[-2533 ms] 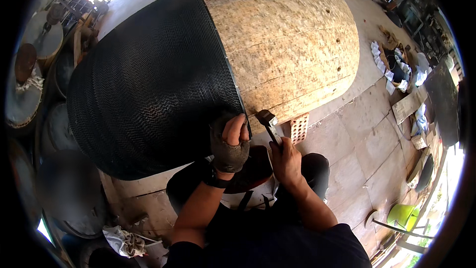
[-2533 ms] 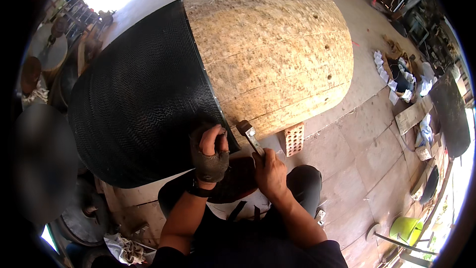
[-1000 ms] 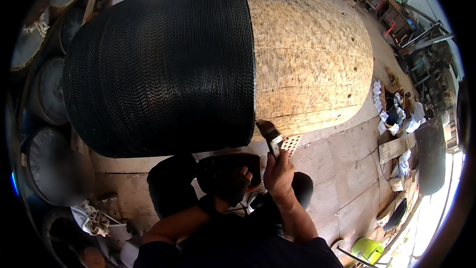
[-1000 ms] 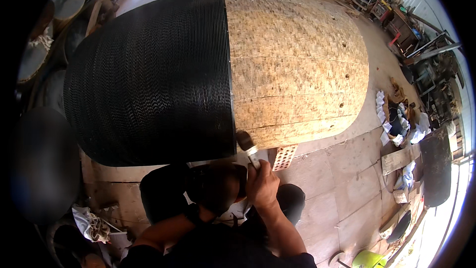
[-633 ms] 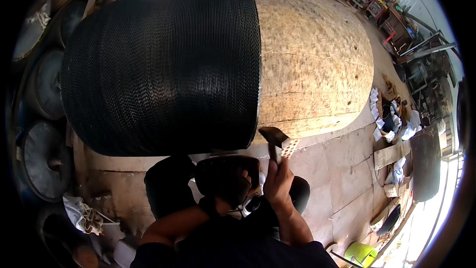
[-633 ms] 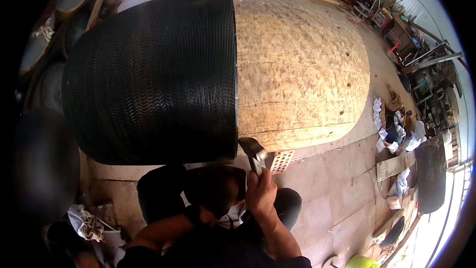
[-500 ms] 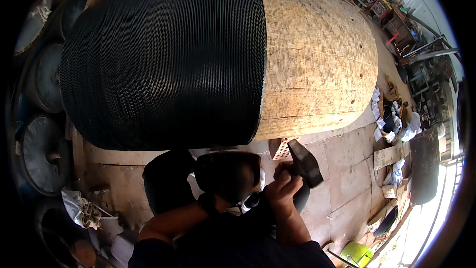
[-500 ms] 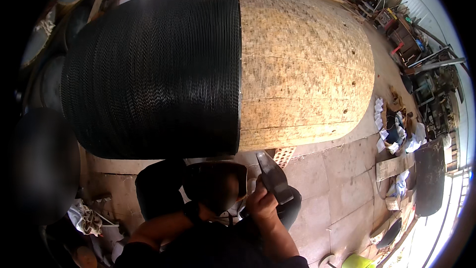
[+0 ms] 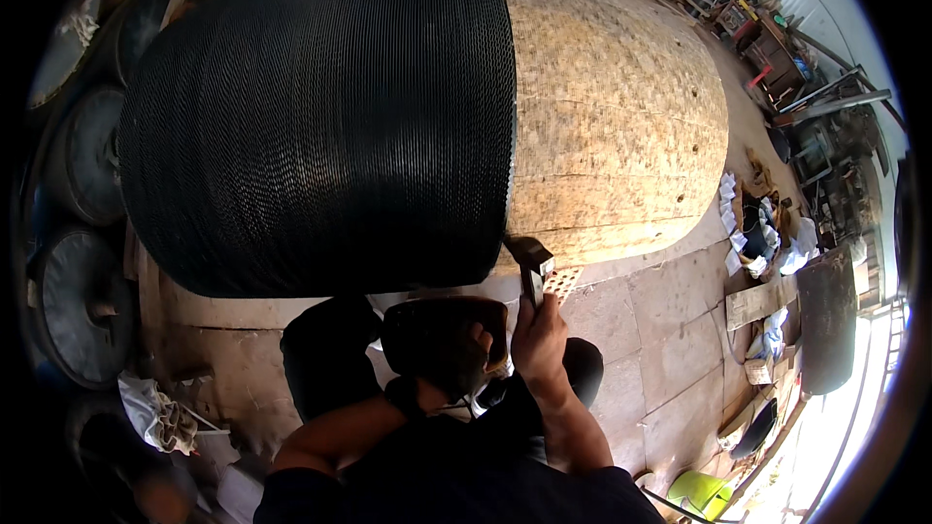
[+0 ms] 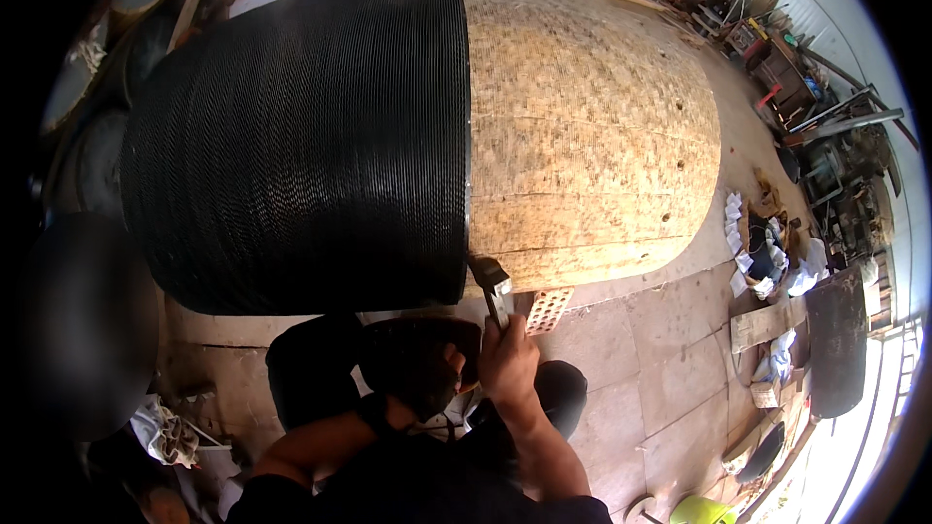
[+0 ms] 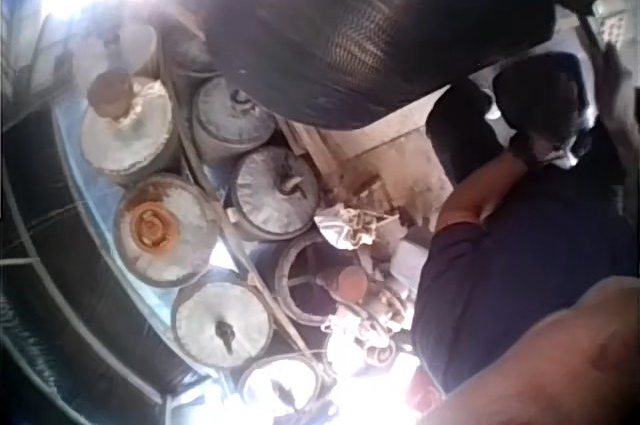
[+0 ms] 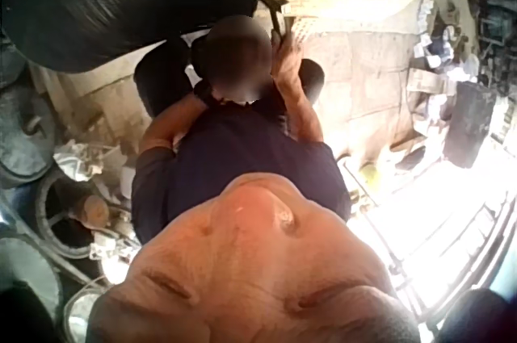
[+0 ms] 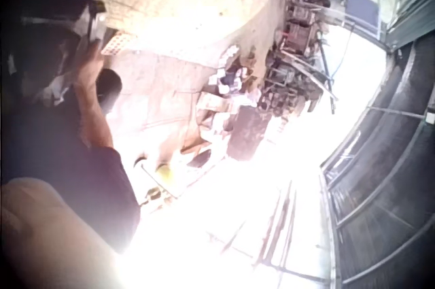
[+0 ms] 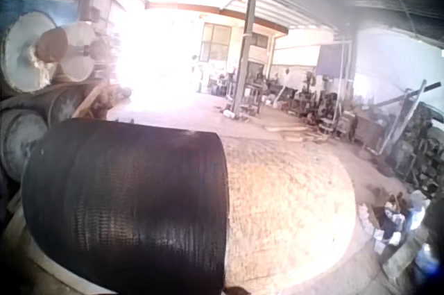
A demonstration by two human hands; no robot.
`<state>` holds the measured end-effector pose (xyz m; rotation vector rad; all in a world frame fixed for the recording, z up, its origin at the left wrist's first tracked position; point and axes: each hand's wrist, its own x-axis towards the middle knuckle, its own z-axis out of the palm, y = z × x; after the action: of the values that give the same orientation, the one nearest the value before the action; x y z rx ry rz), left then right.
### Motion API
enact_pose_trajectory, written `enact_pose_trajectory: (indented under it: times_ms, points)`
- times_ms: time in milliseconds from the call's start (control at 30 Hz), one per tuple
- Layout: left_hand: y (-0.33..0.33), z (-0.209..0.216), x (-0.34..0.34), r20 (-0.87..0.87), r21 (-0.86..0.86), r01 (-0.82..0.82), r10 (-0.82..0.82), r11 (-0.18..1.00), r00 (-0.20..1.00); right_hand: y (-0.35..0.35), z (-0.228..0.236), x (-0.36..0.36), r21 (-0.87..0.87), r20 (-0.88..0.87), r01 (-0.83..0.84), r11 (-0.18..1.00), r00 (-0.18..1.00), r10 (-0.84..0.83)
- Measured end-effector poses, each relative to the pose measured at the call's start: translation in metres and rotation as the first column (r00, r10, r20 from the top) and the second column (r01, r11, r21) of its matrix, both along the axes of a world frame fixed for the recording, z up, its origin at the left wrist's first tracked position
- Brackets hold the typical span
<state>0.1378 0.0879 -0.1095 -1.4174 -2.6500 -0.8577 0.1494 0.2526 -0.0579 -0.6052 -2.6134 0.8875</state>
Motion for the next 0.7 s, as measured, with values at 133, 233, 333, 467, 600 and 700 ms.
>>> enact_pose_trajectory:
  times_ms: [133, 233, 333, 467, 600, 700]
  points:
    - [-0.001, 0.026, -0.009, 0.203, -0.042, -0.046, 0.054, 0.998, 0.978, -0.007, 0.005, 0.029, -0.111, -0.23, -0.084, 0.99, 0.971, 0.057]
    - [-0.001, 0.032, -0.017, 0.346, 0.07, -0.061, 0.033, 0.996, 0.938, -0.005, 0.009, 0.029, 0.182, -0.361, -0.034, 0.983, 0.927, 0.099]
    - [0.001, 0.05, -0.033, 0.271, 0.16, -0.095, 0.049, 0.983, 0.961, -0.002, 0.008, 0.0, 0.092, -0.014, -0.011, 0.996, 1.0, 0.013]
    - [0.002, 0.07, -0.064, 0.0, 0.451, -0.093, 0.104, 0.888, 0.995, 0.0, -0.003, 0.03, -0.003, -0.173, -0.098, 0.995, 0.98, 0.096]
    - [-0.006, 0.075, -0.116, -0.282, 0.533, 0.006, 0.171, 0.846, 0.944, 0.0, 0.007, 0.018, -0.029, -0.379, -0.064, 0.998, 0.924, 0.048]
    - [-0.007, 0.094, -0.155, -0.502, 0.496, 0.024, 0.264, 0.868, 0.824, -0.003, 0.001, -0.002, 0.064, -0.025, -0.011, 0.998, 1.0, 0.013]
